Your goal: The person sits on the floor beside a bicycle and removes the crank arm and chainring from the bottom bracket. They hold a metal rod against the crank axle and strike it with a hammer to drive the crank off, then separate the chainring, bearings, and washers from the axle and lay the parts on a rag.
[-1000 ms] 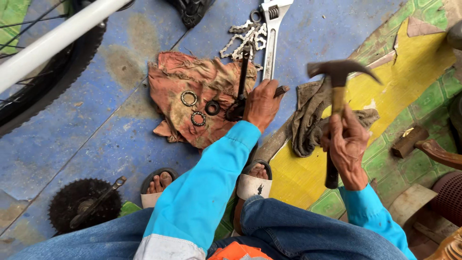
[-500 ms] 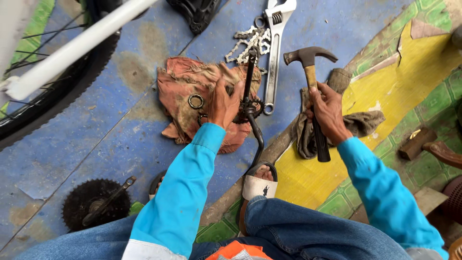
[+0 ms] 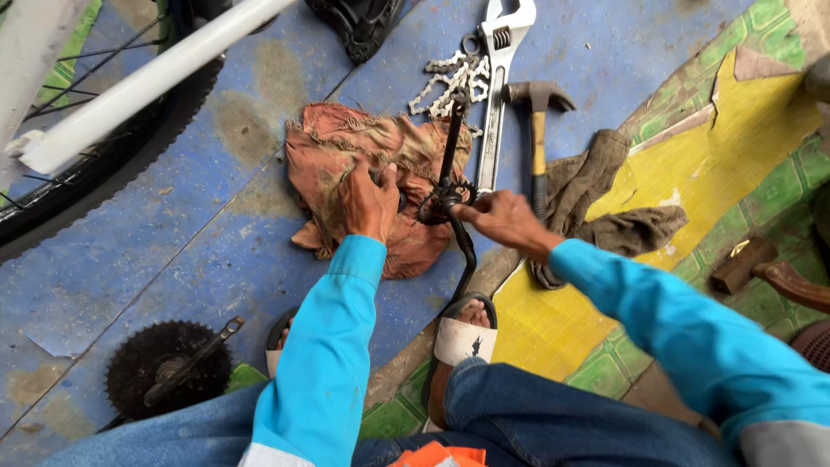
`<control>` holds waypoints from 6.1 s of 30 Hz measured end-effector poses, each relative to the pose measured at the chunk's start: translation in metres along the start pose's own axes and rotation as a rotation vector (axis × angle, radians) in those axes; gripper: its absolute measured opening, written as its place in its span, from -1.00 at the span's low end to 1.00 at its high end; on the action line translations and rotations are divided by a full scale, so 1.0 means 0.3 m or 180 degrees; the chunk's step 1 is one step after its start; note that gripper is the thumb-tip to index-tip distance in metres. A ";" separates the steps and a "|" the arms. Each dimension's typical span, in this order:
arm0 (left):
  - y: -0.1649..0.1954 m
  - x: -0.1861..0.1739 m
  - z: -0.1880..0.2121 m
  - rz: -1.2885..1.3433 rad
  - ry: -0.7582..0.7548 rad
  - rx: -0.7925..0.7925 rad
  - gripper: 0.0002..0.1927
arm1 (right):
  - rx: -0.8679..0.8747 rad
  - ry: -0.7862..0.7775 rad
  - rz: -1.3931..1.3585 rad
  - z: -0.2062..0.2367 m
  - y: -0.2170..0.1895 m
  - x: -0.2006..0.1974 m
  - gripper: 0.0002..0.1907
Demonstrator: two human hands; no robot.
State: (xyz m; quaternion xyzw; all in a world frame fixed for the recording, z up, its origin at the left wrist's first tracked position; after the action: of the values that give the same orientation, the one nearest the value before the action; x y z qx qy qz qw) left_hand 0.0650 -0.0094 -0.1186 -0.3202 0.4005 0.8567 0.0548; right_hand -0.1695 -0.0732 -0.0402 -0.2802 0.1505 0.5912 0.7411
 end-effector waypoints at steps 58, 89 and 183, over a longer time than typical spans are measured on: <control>0.338 0.030 -0.043 -0.0483 -0.1096 0.1962 -0.71 | 0.0896 -0.0391 -0.3319 0.018 -0.030 0.172 -0.58; 0.432 -0.281 -0.163 0.0880 0.0559 0.1782 -0.62 | -0.1196 0.1084 -0.0622 0.244 -0.135 -0.160 -0.55; 0.122 -0.172 -0.257 0.0688 -0.0354 0.0733 -0.65 | -0.1194 0.0534 0.1396 -0.046 -0.608 -0.110 -0.45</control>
State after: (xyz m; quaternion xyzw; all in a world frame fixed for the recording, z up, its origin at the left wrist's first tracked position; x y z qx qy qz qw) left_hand 0.1317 -0.0811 -0.1009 -0.2190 0.5246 0.8225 0.0207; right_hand -0.0012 -0.1337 0.0103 -0.4209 0.1564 0.7295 0.5160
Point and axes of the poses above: each hand's wrist, its own z-axis away from the middle knuckle, its own x-axis out of the palm, y = z × x, the point moved 4 cm from there along -z, towards the middle knuckle, and after that the axes turned 2 degrees about -z, right-handed, at the moved point
